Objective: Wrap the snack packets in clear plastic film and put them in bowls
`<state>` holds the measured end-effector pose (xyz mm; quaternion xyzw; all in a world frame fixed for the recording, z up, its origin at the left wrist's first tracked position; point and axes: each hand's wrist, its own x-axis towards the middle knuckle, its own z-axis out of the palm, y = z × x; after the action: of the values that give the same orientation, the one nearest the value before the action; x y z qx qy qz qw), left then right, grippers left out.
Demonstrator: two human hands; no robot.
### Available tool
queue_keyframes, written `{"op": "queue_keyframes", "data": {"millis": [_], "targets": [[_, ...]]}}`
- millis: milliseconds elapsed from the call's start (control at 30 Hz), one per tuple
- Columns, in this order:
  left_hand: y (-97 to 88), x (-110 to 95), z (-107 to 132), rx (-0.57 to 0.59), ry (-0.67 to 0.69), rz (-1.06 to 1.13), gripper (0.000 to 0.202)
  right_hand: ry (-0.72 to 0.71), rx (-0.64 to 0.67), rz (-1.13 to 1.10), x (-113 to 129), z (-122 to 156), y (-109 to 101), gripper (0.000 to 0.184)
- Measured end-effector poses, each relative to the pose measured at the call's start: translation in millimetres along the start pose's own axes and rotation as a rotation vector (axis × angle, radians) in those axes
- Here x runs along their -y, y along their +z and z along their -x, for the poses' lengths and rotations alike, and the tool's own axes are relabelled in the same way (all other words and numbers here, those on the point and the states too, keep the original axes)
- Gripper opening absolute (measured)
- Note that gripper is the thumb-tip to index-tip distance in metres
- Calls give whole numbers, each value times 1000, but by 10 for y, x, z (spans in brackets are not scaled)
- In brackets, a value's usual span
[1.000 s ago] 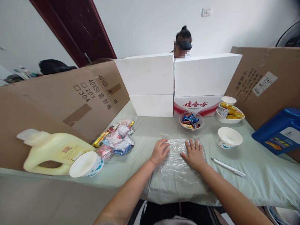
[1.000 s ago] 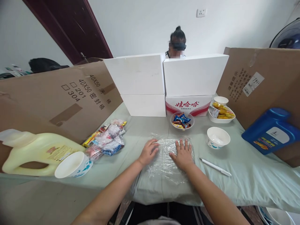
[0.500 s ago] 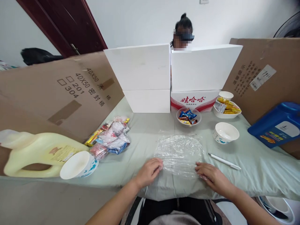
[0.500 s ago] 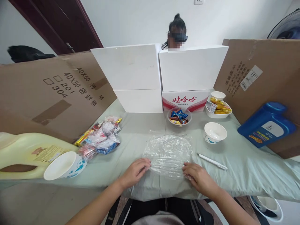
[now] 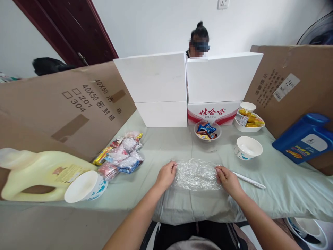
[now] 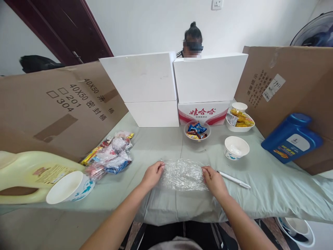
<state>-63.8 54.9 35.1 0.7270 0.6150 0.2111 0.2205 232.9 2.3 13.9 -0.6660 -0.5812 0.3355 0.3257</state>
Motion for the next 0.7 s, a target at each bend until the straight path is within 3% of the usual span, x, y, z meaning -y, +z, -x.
{"op": "queue_keyframes", "data": {"millis": [167, 333, 700], "targets": [[188, -8, -73, -118, -57, -64, 14, -12, -85, 66, 39, -113, 129, 50], [284, 33, -52, -206, -77, -153, 15, -64, -150, 282, 70, -178, 155, 35], [287, 125, -88, -223, -153, -344, 16, 77, -115, 632, 173, -331, 259, 27]]}}
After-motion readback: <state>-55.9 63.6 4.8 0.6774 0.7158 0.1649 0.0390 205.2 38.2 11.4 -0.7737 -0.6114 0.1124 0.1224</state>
